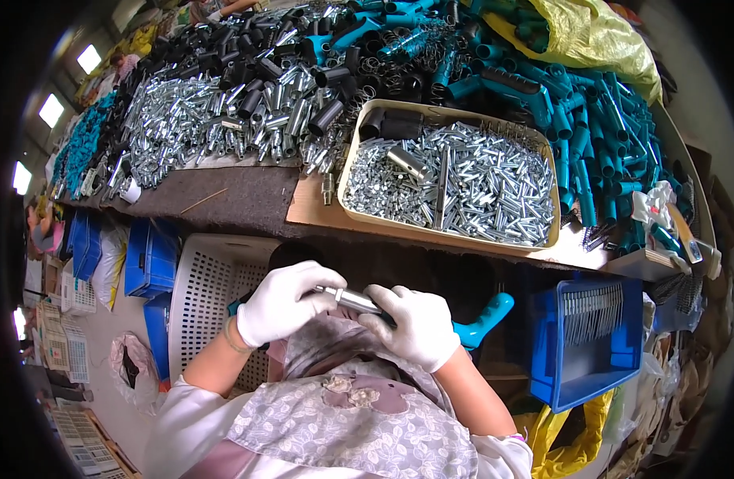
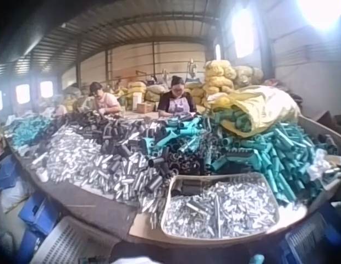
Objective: Assembling metal sleeves into plastic handles and securing them using a screwdriver.
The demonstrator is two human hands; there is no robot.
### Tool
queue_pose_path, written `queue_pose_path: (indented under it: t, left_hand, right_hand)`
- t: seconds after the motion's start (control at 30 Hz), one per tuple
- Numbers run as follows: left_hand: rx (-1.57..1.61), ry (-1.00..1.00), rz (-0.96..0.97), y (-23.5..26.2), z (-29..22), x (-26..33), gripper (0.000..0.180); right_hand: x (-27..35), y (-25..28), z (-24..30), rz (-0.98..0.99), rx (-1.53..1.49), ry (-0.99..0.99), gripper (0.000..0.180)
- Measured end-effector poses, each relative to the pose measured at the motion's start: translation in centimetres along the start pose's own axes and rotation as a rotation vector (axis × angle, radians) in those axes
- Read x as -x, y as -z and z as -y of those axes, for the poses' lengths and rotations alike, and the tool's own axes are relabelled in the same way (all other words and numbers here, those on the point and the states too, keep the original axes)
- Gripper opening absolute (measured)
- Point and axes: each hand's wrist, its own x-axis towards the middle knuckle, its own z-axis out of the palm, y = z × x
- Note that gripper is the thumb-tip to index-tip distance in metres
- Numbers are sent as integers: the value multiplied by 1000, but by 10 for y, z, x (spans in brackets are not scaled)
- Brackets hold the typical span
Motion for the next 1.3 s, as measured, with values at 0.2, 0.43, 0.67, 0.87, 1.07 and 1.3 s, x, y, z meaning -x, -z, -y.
queue_pose_path:
  t: [0.2, 0.43, 0.67, 0.87, 1.07, 1.3]
  left_hand:
    - [-206, -483, -367, -4, 28, -2, 37]
    - [-808, 113, 157, -34, 127, -8, 31]
    - [-451, -11, -346, -33, 164, -37, 32]
    - [-614, 73, -214, -41, 135, -31, 50]
    - [686, 68, 391, -37, 117, -2, 89]
    - [174, 225, 183, -49, 92, 6, 76]
  right_hand:
    - [0, 2, -3, -90, -134, 3, 36]
    - [10, 5, 0, -160, -1049, -312, 33]
    - [16, -6, -3, -576, -1510, -269, 55]
    - [26, -33, -25, -800, -1951, -321, 23]
    - [12, -89, -68, -946, -2403, -808, 25]
    - [-42, -242, -192, -679, -2214, -917, 16]
